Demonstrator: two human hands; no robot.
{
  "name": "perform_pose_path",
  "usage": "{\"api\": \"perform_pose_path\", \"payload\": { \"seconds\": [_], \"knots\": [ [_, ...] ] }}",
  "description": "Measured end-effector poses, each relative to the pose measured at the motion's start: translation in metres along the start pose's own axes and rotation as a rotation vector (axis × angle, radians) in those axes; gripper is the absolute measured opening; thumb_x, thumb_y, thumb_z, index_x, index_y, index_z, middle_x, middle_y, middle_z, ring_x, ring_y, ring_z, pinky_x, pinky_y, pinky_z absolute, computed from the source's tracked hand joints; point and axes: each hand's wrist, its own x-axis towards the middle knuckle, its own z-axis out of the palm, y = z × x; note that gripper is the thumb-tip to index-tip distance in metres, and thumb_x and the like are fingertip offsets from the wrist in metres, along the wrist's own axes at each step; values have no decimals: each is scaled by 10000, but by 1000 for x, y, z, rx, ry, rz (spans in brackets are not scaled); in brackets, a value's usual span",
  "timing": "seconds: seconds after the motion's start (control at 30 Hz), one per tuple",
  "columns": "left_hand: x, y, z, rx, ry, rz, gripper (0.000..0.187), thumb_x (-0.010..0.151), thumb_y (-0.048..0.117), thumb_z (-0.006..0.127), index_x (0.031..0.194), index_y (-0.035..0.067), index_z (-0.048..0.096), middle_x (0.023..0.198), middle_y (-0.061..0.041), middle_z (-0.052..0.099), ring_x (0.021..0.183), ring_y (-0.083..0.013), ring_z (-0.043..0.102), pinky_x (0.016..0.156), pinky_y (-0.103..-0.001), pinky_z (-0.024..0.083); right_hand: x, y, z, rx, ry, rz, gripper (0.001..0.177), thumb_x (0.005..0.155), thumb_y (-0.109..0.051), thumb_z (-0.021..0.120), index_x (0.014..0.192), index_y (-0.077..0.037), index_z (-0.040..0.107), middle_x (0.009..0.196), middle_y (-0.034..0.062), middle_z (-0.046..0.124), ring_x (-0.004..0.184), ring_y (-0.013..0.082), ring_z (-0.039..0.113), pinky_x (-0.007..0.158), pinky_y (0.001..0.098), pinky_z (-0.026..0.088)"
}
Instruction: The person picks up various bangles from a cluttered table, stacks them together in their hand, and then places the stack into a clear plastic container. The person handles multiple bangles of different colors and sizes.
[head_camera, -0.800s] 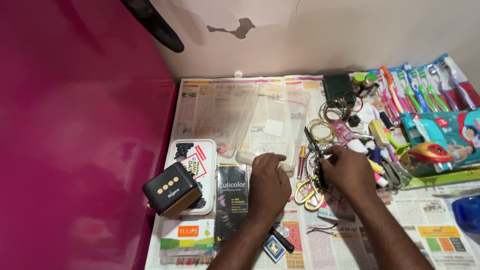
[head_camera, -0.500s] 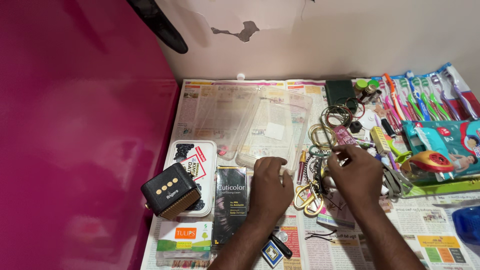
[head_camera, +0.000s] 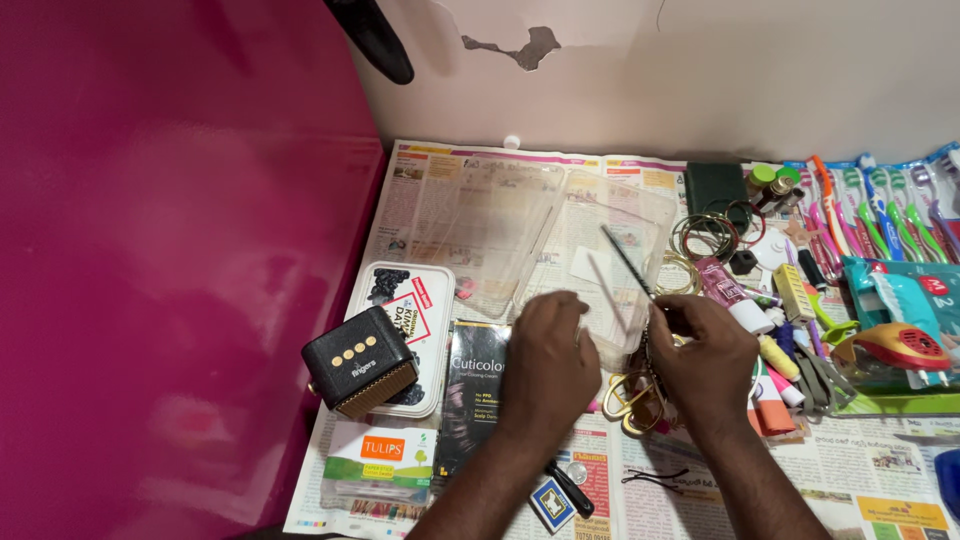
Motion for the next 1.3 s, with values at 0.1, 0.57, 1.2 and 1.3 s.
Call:
{"api": "perform_pose_path", "payload": {
  "seconds": [0.1, 0.57, 1.2, 1.3],
  "knots": [
    [9, -11, -11, 122, 22, -7, 227, 872, -34, 636, 1097, -37, 672, 1118, -184, 674, 1107, -357, 634, 994, -456, 504, 1, -5, 2, 46, -28, -15, 117, 899, -81, 782, 996, -26, 747, 921, 87, 760, 796, 170, 758, 736, 285, 609],
    [4, -28, -8, 113, -39, -165, 303, 813, -73, 606, 1112, -69, 657, 1170, -206, 645, 1192, -376, 563, 1021, -436, 473, -1, -34, 37, 156, -516, -42, 527, 859, -17, 613, 1382, -85, 616, 1308, 172, 678, 1157, 339, 681, 985, 408, 541],
    [10, -33, -5, 158, 46, -243, 62, 912, 24, 646, 889, -22, 681, 903, -157, 676, 917, -348, 670, 802, -445, 553, 69, 18, 158, -198, -495, 262, 422, 788, -278, 859, 1072, 18, 759, 902, 210, 756, 831, 340, 747, 791, 410, 586],
    [11, -35, -4, 150, 35, -271, 95, 922, 31, 652, 846, -18, 682, 894, -158, 682, 887, -360, 675, 785, -455, 556, 78, 29, 175, -138, -445, 257, 380, 774, -194, 866, 1069, 18, 756, 918, 201, 762, 825, 310, 754, 784, 397, 588]
  ]
}}
